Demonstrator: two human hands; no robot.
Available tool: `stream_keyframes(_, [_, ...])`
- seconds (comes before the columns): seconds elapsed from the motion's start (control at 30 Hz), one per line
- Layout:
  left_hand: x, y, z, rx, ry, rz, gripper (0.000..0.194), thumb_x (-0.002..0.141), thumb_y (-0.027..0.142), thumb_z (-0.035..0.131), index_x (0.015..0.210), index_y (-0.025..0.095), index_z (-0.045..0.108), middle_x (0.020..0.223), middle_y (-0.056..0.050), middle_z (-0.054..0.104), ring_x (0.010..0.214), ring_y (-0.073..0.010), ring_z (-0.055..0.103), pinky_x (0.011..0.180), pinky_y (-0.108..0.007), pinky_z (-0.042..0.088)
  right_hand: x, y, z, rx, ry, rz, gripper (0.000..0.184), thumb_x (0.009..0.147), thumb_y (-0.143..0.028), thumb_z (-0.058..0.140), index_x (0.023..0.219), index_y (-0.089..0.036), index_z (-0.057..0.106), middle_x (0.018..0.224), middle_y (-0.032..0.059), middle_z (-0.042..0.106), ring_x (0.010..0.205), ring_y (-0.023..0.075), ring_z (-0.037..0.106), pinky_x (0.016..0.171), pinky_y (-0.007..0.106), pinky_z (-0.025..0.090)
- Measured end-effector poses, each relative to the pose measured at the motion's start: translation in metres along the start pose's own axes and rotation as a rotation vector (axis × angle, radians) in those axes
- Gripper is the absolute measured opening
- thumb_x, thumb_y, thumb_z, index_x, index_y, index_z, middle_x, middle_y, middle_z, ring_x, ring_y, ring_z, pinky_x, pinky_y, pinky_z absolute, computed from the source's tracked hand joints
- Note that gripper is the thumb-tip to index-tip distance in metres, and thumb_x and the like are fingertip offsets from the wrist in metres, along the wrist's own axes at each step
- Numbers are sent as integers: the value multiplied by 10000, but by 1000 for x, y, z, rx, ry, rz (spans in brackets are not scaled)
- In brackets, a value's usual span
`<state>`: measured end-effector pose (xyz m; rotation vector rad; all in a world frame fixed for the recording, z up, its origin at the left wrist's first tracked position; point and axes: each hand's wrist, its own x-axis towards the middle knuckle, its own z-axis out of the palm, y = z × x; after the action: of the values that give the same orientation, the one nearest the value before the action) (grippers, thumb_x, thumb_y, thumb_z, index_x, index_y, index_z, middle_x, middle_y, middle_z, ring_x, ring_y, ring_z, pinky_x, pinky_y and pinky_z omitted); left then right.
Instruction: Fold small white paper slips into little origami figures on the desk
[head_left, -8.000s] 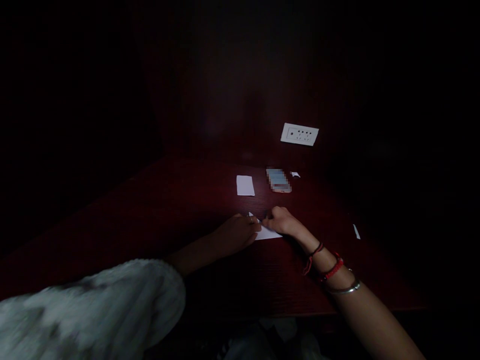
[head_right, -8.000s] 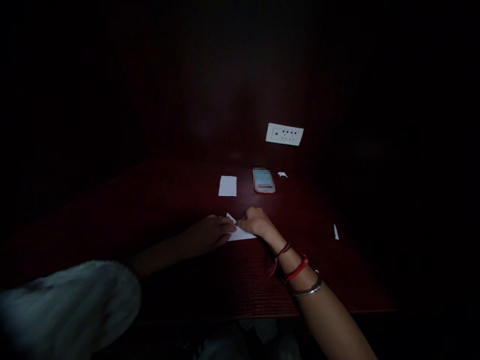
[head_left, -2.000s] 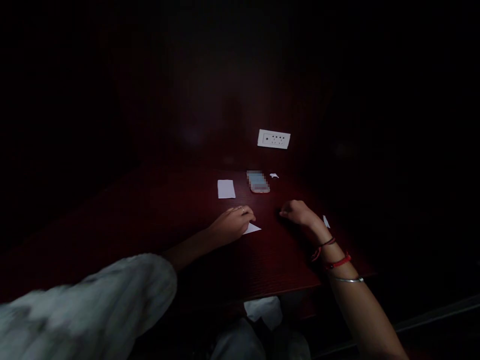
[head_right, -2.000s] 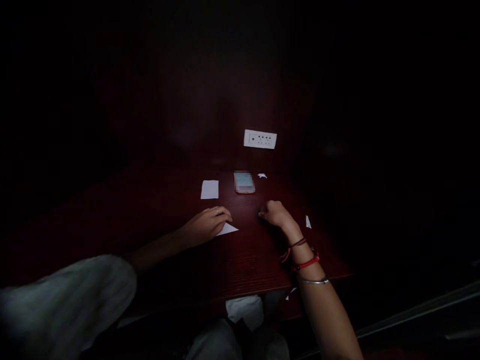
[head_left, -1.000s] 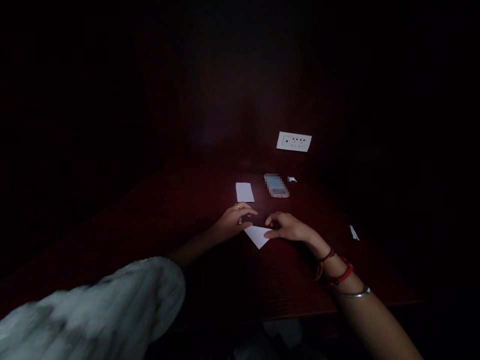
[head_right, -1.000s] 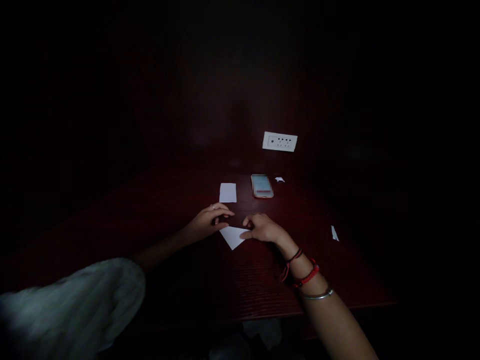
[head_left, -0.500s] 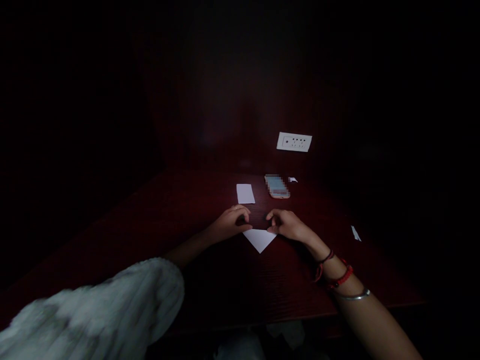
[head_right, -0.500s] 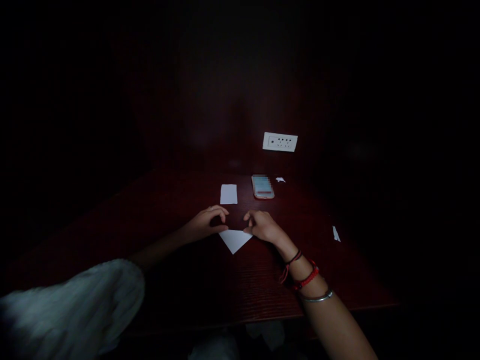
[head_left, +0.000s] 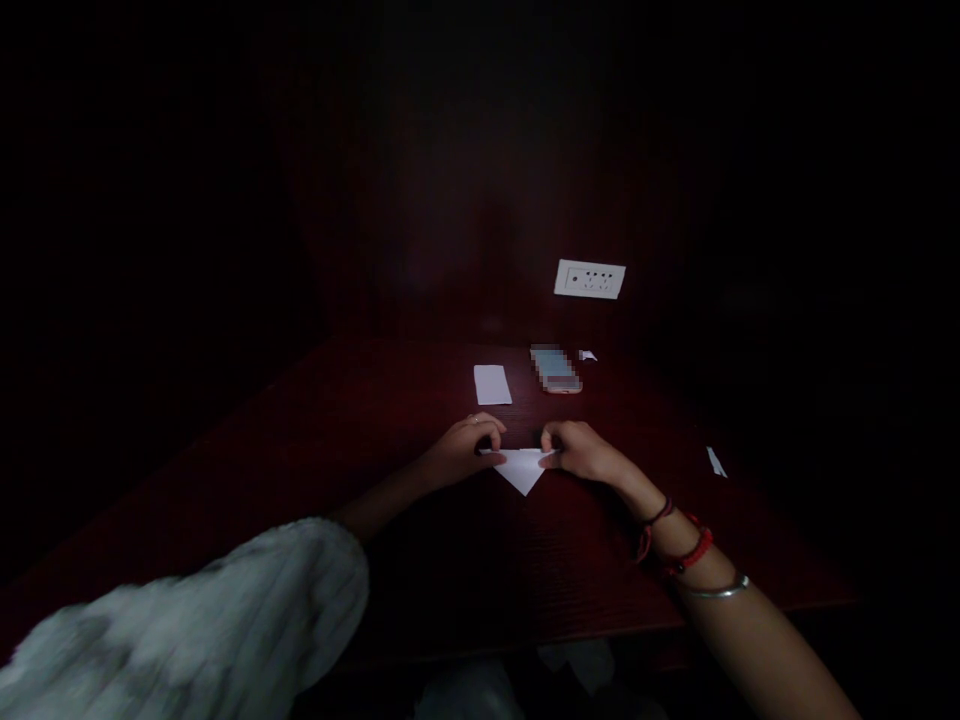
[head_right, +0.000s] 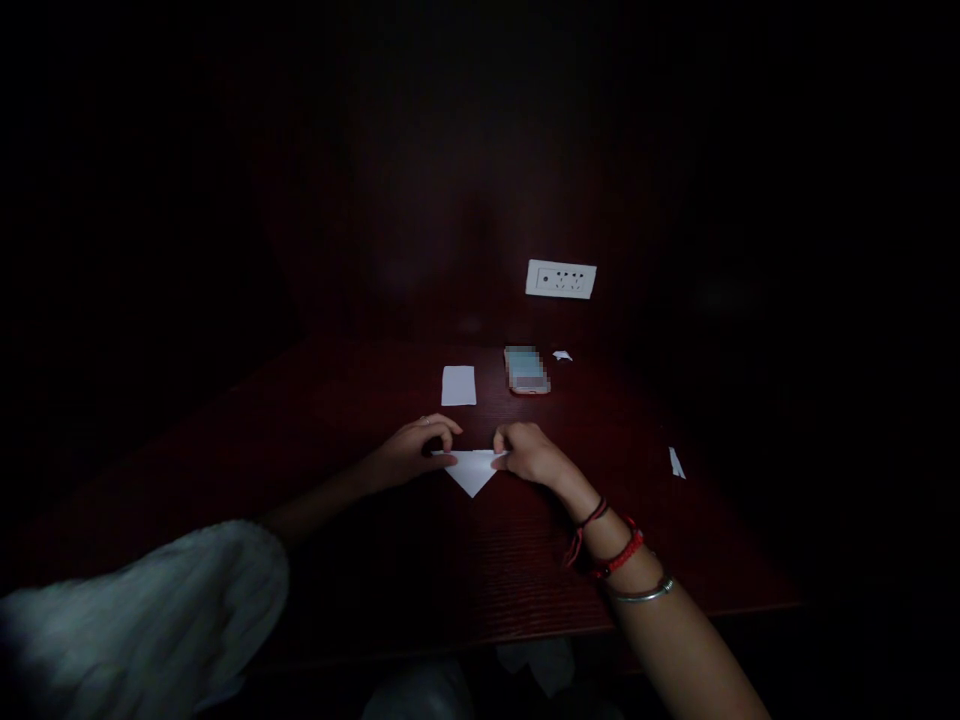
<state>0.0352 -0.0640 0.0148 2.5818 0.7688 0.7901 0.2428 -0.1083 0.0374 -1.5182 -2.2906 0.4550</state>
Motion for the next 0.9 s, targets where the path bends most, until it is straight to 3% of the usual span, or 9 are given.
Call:
stream_keyframes(0.2, [2, 15, -13, 79, 236, -7, 99, 737, 180, 502, 834, 179, 481, 812, 14, 533, 739, -103, 502, 667, -214, 380, -1, -8, -7, -16, 333, -251, 106, 711, -121, 483, 809, -155, 507, 746, 21, 523, 682, 108, 475, 637, 215, 359])
stream_keyframes(0.23, [2, 18, -15, 97, 283, 17, 143, 751, 173, 483, 893, 177, 472, 847, 4, 524, 761, -101, 501, 699, -217, 376, -1, -9, -9, -41, 330, -298, 99, 727, -113, 457, 790, -155, 521, 754, 30, 522, 704, 113, 475, 656, 222, 361])
stream_keyframes(0.3, [-1, 22, -18, 126, 234, 82, 217, 774, 174, 453, 991, 181, 450, 912, -11, 513, 800, -102, 499, 747, -228, 363, -2, -7, -12, -75, 277, -362, 140, 732, -87, 431, 766, -155, 548, 770, 40, 525, 737, 121, 479, 683, 230, 366])
stream_keyframes(0.47, [-5, 30, -18, 78, -202, 192, 321, 745, 297, 515, 1052, 228, 449, 860, 20, 560, 800, -123, 508, 752, -242, 361, -3, 8, -16, -79, -18, -376, 315, 636, 36, 400, 760, -161, 611, 837, 31, 558, 787, 117, 508, 739, 235, 382])
stream_keyframes(0.53, [-5, 31, -16, 32, -262, 199, 251, 783, 301, 459, 1021, 222, 476, 876, 12, 563, 800, -117, 513, 751, -236, 362, -3, 11, -17, -58, -101, -351, 355, 608, 52, 388, 759, -165, 625, 866, 25, 570, 809, 116, 516, 760, 233, 383])
stream_keyframes(0.63, [-3, 24, -11, 22, -149, 142, 206, 836, 246, 349, 955, 205, 512, 892, 1, 555, 821, -111, 505, 757, -233, 360, -2, 12, -15, -9, -123, -294, 328, 619, 19, 408, 766, -166, 635, 887, 22, 580, 816, 113, 524, 775, 225, 380])
stream_keyframes(0.73, [-2, 10, -3, 75, 8, 11, 209, 792, 259, 428, 974, 188, 500, 874, -7, 536, 806, -122, 493, 734, -240, 374, 2, 10, -7, 47, -71, -195, 242, 648, -57, 461, 787, -157, 633, 856, 27, 587, 766, 113, 534, 728, 220, 397])
stream_keyframes(0.9, [-2, -2, 2, 92, 16, -52, 162, 732, 300, 506, 834, 190, 566, 887, -11, 519, 848, -147, 477, 782, -280, 353, 8, 6, 9, 96, 92, -160, 263, 642, -65, 503, 873, -146, 600, 844, 33, 567, 641, 84, 512, 629, 211, 403])
